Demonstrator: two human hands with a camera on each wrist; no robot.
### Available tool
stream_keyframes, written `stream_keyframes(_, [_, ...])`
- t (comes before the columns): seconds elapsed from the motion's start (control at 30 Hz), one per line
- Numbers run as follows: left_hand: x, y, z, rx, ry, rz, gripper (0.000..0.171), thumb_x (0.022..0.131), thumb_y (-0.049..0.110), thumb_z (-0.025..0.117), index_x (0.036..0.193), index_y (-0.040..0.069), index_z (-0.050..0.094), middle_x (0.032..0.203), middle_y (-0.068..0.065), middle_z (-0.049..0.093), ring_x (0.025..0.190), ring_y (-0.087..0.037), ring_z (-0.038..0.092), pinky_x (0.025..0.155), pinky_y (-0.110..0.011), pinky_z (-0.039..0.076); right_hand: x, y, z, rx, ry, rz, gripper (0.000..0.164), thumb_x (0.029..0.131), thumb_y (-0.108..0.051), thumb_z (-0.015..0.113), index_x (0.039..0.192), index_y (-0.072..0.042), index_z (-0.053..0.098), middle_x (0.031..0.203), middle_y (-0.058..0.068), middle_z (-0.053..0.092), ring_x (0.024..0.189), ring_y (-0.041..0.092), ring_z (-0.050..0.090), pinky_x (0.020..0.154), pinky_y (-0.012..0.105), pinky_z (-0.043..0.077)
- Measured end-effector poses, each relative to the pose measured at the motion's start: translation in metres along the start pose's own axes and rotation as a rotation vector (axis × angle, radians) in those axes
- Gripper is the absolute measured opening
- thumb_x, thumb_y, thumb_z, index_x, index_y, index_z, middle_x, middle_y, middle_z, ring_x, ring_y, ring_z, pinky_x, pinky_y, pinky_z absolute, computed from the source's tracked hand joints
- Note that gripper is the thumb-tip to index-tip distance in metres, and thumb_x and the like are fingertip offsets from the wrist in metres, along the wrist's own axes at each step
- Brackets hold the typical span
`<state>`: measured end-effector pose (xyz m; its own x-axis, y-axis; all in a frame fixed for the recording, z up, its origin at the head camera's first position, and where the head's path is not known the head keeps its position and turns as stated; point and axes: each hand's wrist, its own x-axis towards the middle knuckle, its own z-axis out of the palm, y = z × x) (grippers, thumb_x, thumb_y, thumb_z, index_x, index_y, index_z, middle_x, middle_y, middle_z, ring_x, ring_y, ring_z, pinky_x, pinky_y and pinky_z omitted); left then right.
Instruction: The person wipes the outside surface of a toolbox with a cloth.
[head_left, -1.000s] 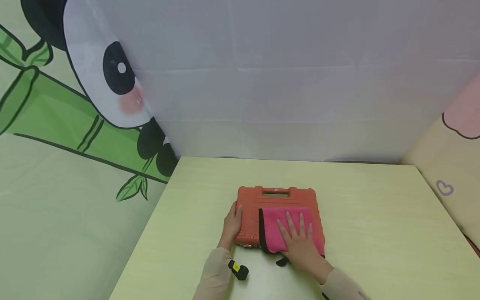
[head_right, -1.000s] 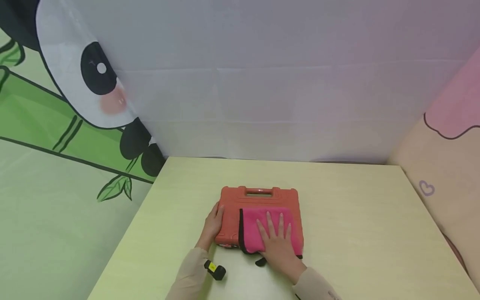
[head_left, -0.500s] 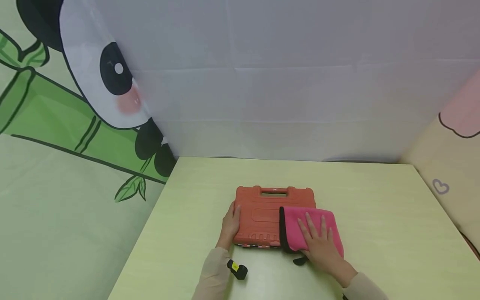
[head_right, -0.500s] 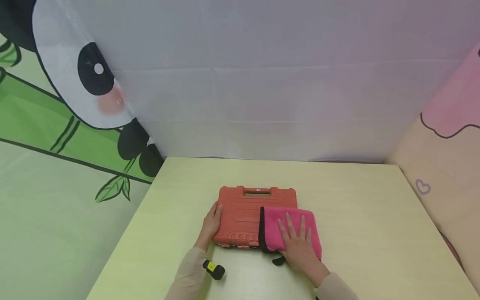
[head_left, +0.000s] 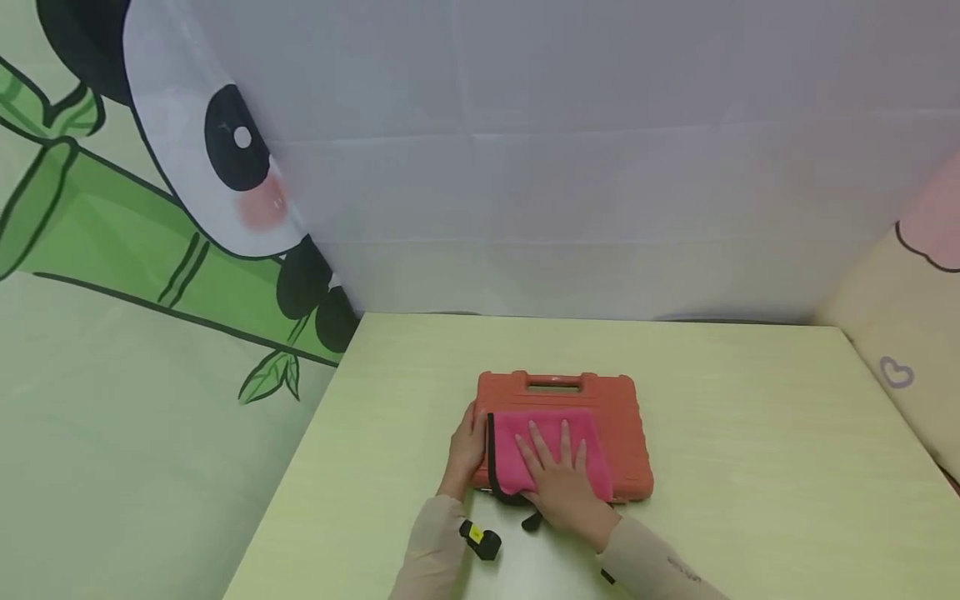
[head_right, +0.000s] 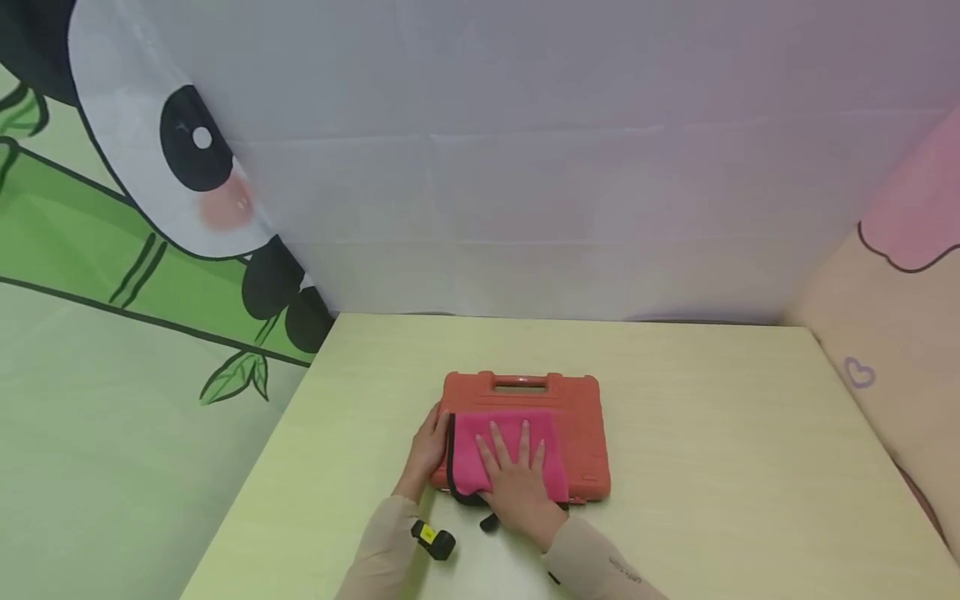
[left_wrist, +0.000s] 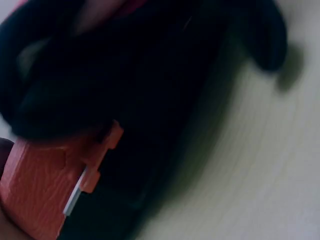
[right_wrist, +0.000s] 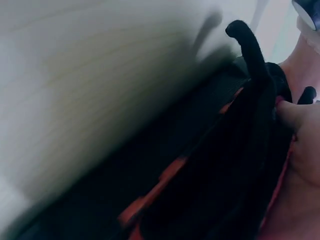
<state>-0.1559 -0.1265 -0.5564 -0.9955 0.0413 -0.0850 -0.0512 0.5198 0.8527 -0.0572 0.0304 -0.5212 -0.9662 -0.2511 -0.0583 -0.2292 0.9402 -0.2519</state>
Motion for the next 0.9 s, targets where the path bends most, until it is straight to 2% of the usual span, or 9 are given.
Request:
stream_keyframes(0.13, [0.0,0.0,0.0,-0.002,0.003,0.015,0.05,0.1,0.034,0.032,0.14,0.004,0.035,0.135,-0.024,0.046,0.124,-0.042,0.043,0.1,-0.054,0.036,0.006,-0.008,-0.002,0.016,-0.026,-0.009,0.072,0.088,-0.042,0.055,0.147,-0.019,0.021,0.155,0.01,0.011,0.135,0.055,0.0,0.102,0.071,0.009])
stream_keyframes(0.23, [0.0,-0.001,0.0,0.003,0.004,0.005,0.051,0.1,0.034,0.032,0.141,0.004,0.035,0.136,-0.024,0.045,0.125,-0.042,0.042,0.101,-0.054,0.035,0.003,-0.001,-0.002,0.012,-0.022,-0.014,0.073,0.088,-0.042,0.056,0.148,-0.02,0.021,0.155,0.009,0.01,0.135,0.054,0.0,0.102,0.071,0.01])
stream_keyframes(0.4, [-0.001,0.0,-0.004,-0.008,-0.011,-0.028,0.053,0.1,0.039,0.032,0.142,0.007,0.033,0.139,-0.021,0.043,0.127,-0.04,0.04,0.102,-0.054,0.034,-0.011,0.027,-0.003,-0.002,0.028,0.0,0.077,0.084,-0.042,0.061,0.147,-0.018,0.023,0.154,0.011,0.012,0.135,0.054,0.003,0.102,0.07,0.013])
stream_keyframes(0.63, [-0.002,-0.002,-0.004,-0.015,-0.015,-0.064,0.053,0.1,0.039,0.03,0.143,0.009,0.031,0.141,-0.019,0.041,0.13,-0.038,0.037,0.104,-0.053,0.032,-0.044,0.078,-0.005,0.024,0.103,0.045,0.081,0.081,-0.033,0.067,0.146,-0.016,0.023,0.153,0.015,0.013,0.134,0.054,0.004,0.1,0.072,0.015])
stream_keyframes(0.77, [-0.002,-0.003,-0.005,-0.011,-0.02,-0.053,0.054,0.1,0.039,0.03,0.143,0.008,0.031,0.14,-0.02,0.041,0.129,-0.039,0.038,0.102,-0.054,0.033,-0.057,0.099,-0.006,0.11,0.136,0.022,0.079,0.083,-0.027,0.065,0.147,-0.019,0.02,0.153,0.015,0.011,0.132,0.058,0.007,0.097,0.072,0.02])
stream_keyframes(0.9, [-0.003,-0.005,-0.004,-0.019,-0.021,-0.043,0.054,0.1,0.039,0.031,0.143,0.007,0.032,0.139,-0.021,0.042,0.128,-0.04,0.039,0.101,-0.055,0.034,-0.064,0.114,-0.007,0.342,0.156,-0.067,0.077,0.084,-0.025,0.064,0.147,-0.012,0.022,0.151,0.023,0.007,0.13,0.059,0.009,0.096,0.072,0.02])
